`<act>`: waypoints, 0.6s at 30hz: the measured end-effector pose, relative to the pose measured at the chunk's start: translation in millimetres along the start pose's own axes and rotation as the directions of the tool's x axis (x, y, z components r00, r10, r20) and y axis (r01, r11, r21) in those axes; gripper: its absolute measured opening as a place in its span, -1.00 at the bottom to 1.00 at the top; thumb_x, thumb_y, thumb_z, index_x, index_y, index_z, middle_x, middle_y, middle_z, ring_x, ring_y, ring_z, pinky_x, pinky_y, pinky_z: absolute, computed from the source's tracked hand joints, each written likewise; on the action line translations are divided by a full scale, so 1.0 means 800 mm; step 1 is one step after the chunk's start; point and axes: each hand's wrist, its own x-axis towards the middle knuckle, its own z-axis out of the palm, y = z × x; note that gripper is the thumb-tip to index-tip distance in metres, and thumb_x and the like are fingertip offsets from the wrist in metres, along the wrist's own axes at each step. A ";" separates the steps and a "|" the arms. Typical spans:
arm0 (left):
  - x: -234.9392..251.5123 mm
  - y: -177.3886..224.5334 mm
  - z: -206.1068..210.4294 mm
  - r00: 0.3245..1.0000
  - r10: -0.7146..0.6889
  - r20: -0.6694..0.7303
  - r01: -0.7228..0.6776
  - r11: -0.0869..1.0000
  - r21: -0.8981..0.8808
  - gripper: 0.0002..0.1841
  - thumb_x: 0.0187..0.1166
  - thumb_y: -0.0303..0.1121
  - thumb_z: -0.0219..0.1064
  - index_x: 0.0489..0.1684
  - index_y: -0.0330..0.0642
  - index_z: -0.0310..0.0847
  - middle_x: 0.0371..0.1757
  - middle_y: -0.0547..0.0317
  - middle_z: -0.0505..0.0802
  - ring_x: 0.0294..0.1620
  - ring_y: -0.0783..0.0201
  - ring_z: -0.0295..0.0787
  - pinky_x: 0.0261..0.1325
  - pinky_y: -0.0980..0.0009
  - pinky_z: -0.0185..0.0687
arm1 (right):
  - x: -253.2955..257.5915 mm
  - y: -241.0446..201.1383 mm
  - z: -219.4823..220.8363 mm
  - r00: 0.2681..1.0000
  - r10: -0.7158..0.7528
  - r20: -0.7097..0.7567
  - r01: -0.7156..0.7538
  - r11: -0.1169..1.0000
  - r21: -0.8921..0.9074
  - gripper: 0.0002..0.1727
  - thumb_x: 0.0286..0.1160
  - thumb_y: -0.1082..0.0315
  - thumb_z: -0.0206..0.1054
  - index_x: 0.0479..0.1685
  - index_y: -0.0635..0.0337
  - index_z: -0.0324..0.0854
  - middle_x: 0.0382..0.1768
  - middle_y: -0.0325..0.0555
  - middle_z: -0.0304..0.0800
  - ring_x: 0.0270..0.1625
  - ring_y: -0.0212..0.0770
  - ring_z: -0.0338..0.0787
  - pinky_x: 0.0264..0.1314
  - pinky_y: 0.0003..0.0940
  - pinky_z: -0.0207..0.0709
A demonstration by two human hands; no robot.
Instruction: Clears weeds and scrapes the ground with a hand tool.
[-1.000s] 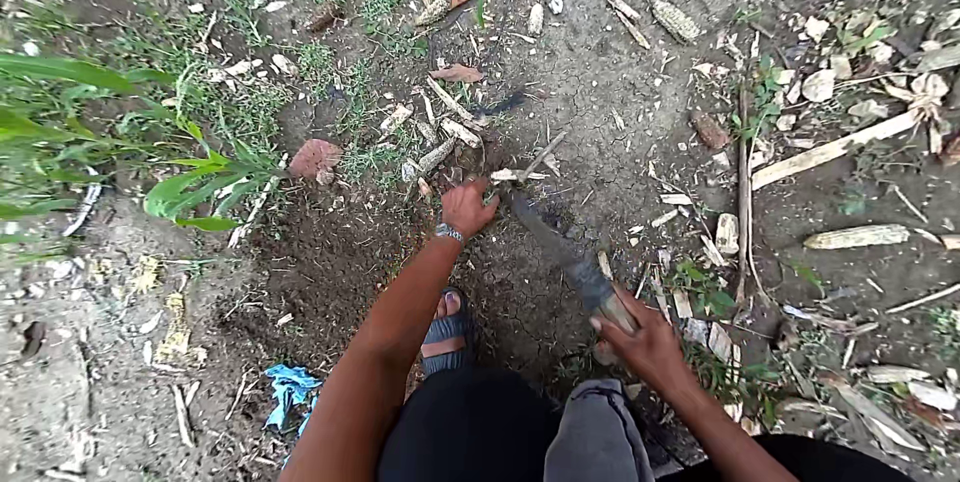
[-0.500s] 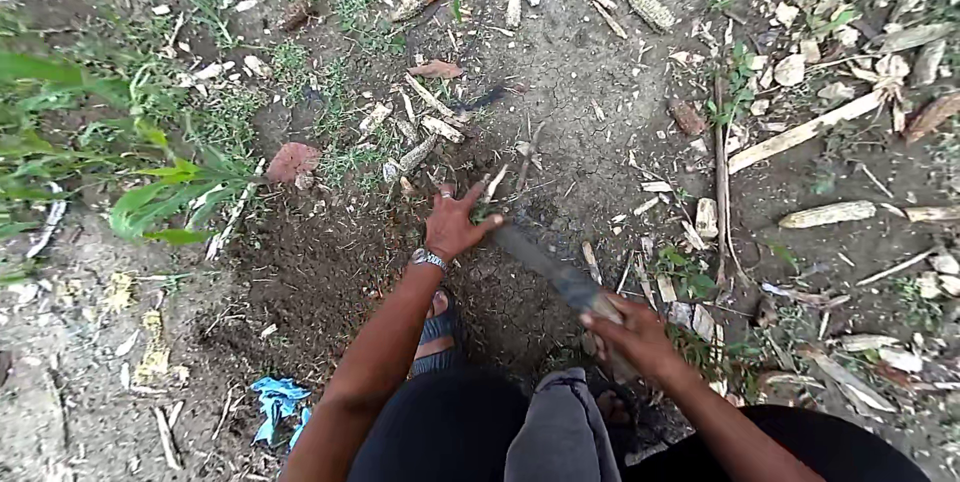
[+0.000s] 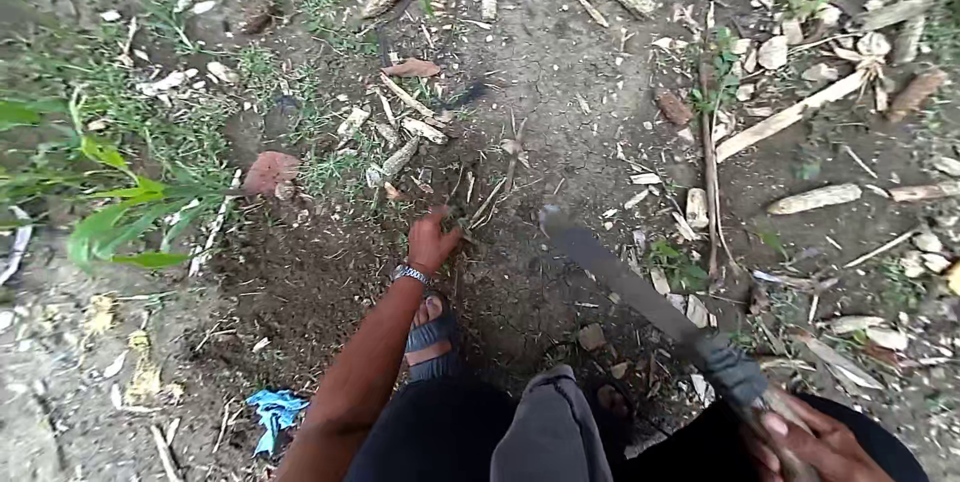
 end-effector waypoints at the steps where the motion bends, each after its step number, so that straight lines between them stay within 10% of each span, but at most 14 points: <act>1: 0.003 0.003 -0.004 0.996 -0.045 -0.077 0.038 0.995 -0.092 -0.50 0.54 -0.32 0.49 0.41 -0.41 0.63 0.17 -0.47 0.83 0.23 -0.39 0.80 0.37 -0.39 0.58 | 0.013 -0.003 0.011 1.000 0.013 -0.013 -0.013 1.000 0.007 -0.76 0.53 0.13 0.39 0.10 -0.11 0.70 -0.55 -0.23 0.77 -0.61 -0.27 0.74 -0.58 -0.31 0.70; 6: 0.055 0.079 -0.025 0.987 0.111 -0.115 -0.115 0.993 -0.031 -0.48 0.58 -0.38 0.37 0.58 -0.08 0.59 0.39 -0.29 0.79 0.35 -0.36 0.76 0.37 -0.44 0.56 | 0.175 -0.018 0.125 0.998 -0.021 -0.059 0.013 0.991 -0.130 -0.64 0.59 0.24 0.33 0.25 0.24 0.58 -0.54 -0.11 0.69 -0.64 -0.21 0.68 -0.60 -0.28 0.70; 11: 0.115 0.138 -0.006 0.996 0.068 0.061 -0.085 0.938 0.336 -0.39 0.74 0.11 0.23 0.81 0.41 0.32 0.63 -0.60 0.41 0.47 -0.57 0.53 0.16 -0.39 0.66 | 0.193 0.011 0.139 0.969 -0.246 -0.033 0.223 0.922 -0.315 -0.46 0.47 0.29 0.44 0.42 0.34 0.53 -0.44 -0.08 0.81 -0.60 -0.20 0.76 -0.51 -0.25 0.77; 14: 0.119 0.141 -0.011 0.998 0.046 0.045 -0.059 0.942 0.330 -0.46 0.75 0.12 0.21 0.71 0.31 0.47 0.62 -0.57 0.45 0.45 -0.52 0.58 0.19 -0.34 0.68 | 0.170 0.010 0.138 0.902 -0.430 0.037 0.332 0.636 -0.697 -0.22 0.39 0.18 0.54 0.64 0.29 0.44 0.08 0.08 0.88 -0.15 -0.13 0.91 -0.05 -0.11 0.82; 18: 0.093 0.105 -0.007 0.994 0.110 0.000 -0.109 0.978 0.177 -0.53 0.77 -0.05 0.21 0.57 0.00 0.60 0.49 -0.45 0.63 0.25 -0.40 0.78 0.21 -0.31 0.69 | 0.136 0.003 0.105 0.797 -0.557 0.236 0.454 0.293 -0.842 -0.21 0.28 0.11 0.53 0.60 0.24 0.53 0.25 0.20 0.83 0.16 0.08 0.90 0.25 0.12 0.71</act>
